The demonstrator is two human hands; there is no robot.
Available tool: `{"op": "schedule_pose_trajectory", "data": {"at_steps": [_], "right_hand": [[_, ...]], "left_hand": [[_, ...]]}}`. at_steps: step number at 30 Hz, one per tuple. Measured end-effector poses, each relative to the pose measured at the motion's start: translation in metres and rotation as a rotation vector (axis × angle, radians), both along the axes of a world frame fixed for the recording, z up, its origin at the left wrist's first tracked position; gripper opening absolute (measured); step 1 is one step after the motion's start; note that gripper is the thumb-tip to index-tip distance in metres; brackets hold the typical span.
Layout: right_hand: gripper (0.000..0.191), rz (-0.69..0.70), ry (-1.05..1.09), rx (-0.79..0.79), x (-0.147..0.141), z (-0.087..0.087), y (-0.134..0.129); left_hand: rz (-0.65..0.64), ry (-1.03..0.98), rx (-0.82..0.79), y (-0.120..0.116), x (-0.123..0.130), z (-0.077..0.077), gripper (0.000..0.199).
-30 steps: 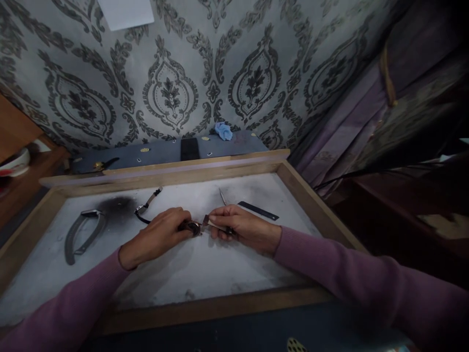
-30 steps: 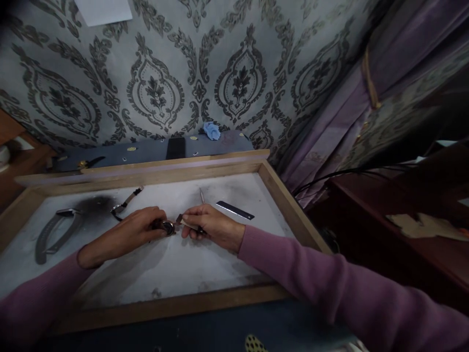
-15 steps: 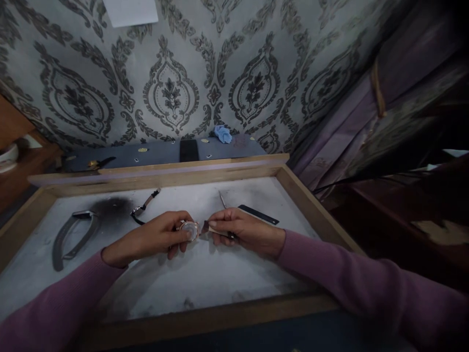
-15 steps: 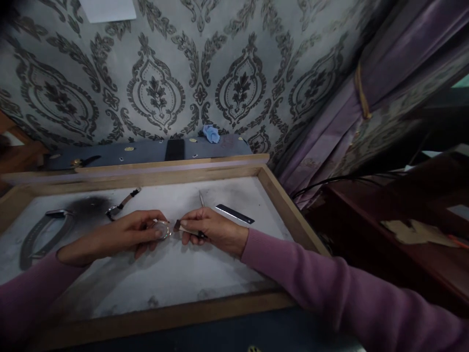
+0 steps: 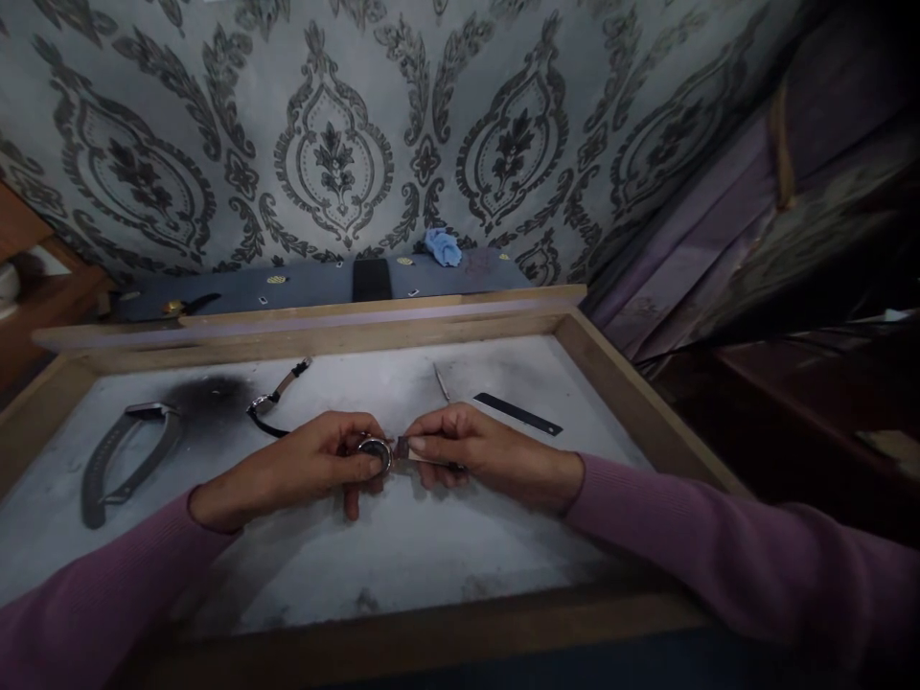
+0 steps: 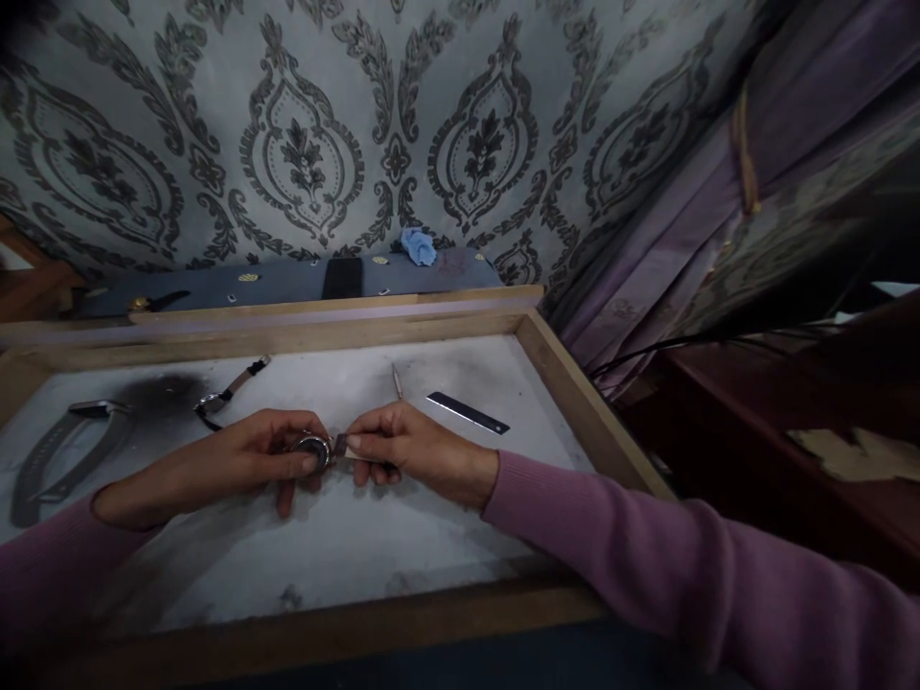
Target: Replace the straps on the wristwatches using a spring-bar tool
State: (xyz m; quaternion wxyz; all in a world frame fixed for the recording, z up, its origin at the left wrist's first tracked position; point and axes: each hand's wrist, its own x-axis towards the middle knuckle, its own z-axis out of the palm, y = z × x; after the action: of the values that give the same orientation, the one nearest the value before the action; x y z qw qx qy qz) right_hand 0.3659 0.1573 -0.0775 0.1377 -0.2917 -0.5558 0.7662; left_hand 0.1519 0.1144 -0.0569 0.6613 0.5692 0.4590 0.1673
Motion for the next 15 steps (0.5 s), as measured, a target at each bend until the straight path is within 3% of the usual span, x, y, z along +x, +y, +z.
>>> {"op": "schedule_pose_trajectory", "data": {"at_steps": [15], "right_hand": [[0.018,-0.001,-0.061,0.048,-0.0016,0.0026,-0.0019]], "left_hand": [[0.011,-0.061,-0.029,0.0008,0.001,-0.0029,0.016]]}}
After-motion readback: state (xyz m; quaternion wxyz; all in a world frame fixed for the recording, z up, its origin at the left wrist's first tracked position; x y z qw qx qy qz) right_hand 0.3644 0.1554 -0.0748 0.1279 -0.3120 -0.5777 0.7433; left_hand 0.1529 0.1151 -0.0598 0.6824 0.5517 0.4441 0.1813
